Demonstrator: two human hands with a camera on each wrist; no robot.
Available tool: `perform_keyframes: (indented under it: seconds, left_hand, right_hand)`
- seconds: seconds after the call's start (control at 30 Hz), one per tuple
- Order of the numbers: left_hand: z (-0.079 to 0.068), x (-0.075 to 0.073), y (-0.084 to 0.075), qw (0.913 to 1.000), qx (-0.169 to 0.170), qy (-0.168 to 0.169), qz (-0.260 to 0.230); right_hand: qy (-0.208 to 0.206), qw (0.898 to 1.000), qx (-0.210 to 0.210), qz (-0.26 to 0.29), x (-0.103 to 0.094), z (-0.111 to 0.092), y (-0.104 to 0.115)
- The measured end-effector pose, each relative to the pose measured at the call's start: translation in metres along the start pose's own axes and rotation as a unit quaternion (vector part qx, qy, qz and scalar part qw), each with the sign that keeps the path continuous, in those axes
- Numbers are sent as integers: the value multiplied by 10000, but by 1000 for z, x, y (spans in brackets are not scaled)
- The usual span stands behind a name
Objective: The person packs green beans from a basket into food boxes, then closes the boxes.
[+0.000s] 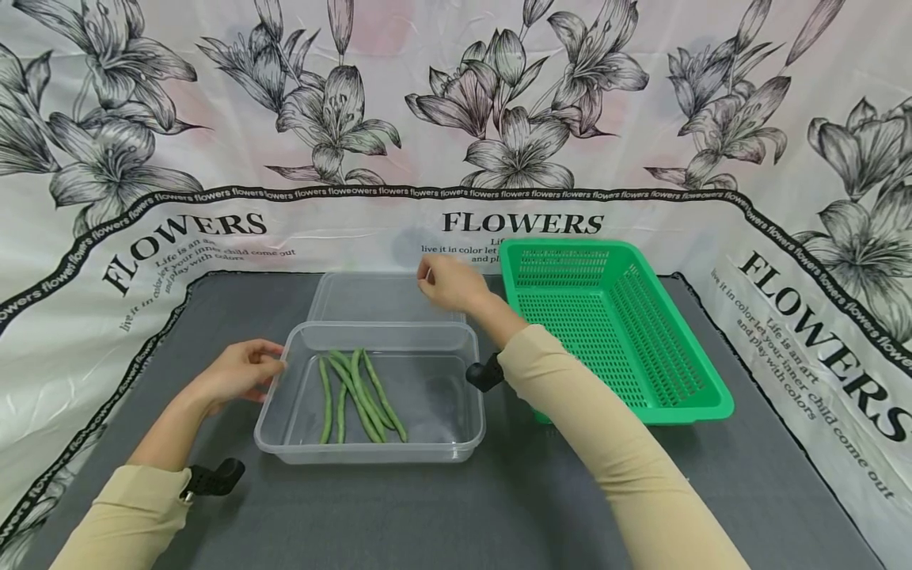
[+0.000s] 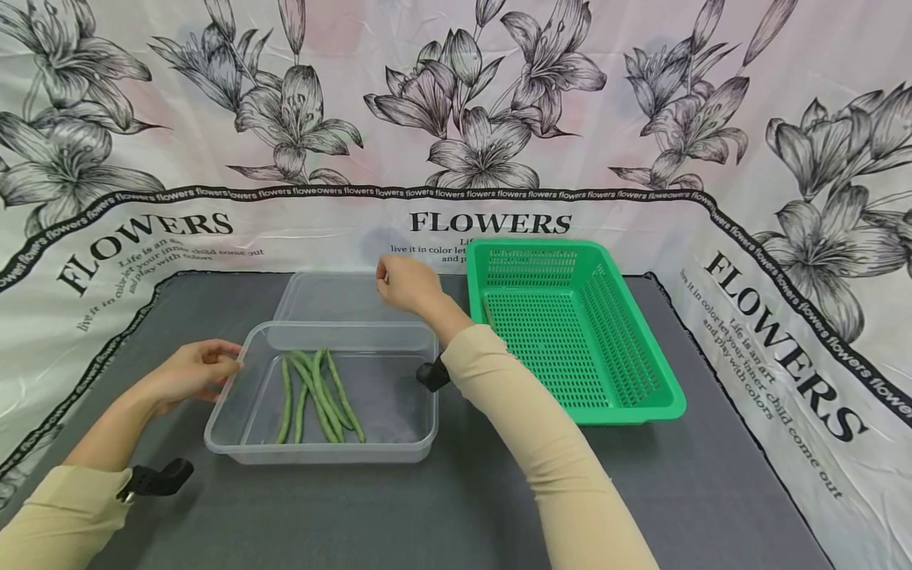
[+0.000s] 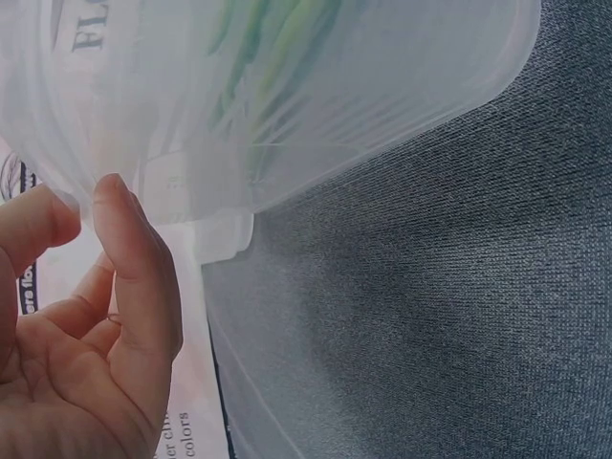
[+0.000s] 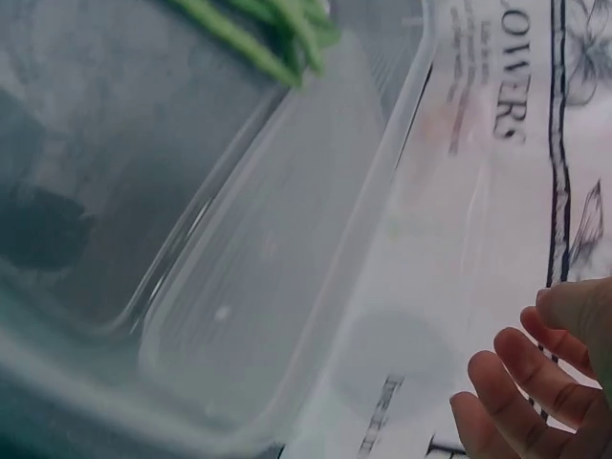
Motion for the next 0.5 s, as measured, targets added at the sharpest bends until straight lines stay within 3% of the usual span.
perform_keyframes:
  seconds: [0.5]
  left_hand:
    - [-2, 1, -1, 10000, -28, -9, -25]
  right_hand:
    - [-408, 9956, 824, -166, -33, -11, -82]
Point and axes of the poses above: each hand's wrist, its own z-axis towards the middle knuckle, its own x-axis out of the palm, y = z × x, the point moved 7 cm from there along z, towards the middle knuckle, and after that the axes turned 7 degrees about -y, right-handed, at the moved point
